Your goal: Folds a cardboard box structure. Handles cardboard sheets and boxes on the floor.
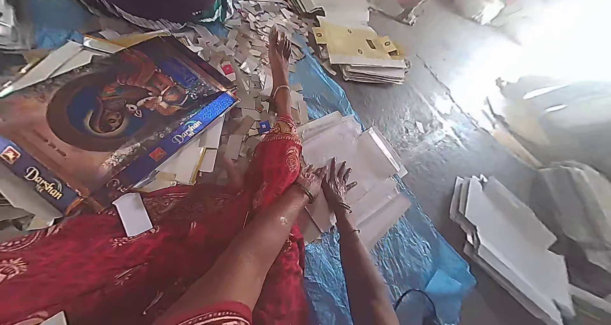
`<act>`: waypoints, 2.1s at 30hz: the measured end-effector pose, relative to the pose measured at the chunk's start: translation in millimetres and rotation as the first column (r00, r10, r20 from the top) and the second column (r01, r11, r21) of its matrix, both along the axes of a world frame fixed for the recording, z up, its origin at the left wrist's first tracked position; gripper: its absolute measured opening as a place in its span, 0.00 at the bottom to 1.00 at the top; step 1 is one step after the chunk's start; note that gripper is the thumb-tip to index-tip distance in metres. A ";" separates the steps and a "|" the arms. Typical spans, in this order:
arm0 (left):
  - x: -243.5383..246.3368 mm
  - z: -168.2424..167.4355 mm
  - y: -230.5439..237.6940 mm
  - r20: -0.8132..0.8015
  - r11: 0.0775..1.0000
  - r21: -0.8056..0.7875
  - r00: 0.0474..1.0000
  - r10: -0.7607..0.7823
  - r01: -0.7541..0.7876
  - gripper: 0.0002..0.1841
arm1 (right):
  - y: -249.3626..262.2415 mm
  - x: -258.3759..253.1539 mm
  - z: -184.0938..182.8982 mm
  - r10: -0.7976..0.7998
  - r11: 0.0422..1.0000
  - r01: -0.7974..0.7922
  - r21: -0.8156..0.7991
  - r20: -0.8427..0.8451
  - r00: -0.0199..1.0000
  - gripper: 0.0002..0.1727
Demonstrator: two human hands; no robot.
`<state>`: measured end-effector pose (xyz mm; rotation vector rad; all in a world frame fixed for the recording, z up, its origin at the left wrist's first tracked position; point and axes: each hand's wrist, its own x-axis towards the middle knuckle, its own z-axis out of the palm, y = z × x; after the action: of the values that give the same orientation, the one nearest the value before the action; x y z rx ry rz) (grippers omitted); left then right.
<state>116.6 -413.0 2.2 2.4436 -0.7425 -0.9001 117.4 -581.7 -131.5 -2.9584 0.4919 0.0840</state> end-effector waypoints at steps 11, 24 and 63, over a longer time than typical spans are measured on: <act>-31.3 45.7 26.7 -0.044 0.995 -0.093 0.999 0.014 -0.018 0.26 | -19.1 -0.4 -41.3 0.123 0.988 -0.103 -0.118 0.179 0.976 0.46; -135.3 21.9 280.2 0.146 0.816 -0.291 0.820 0.554 -0.500 0.19 | -17.1 28.5 -15.4 0.075 0.987 -0.055 0.151 -0.127 0.989 0.57; -198.1 44.5 374.3 0.125 0.809 -0.058 0.800 0.587 -0.585 0.15 | 0.5 -2.8 12.7 0.019 0.967 -0.014 0.256 -0.018 1.000 0.61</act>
<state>-81.6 -38.7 46.7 2.5017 0.0018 -0.4759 114.6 -581.2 -118.7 -2.7111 0.4239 0.1660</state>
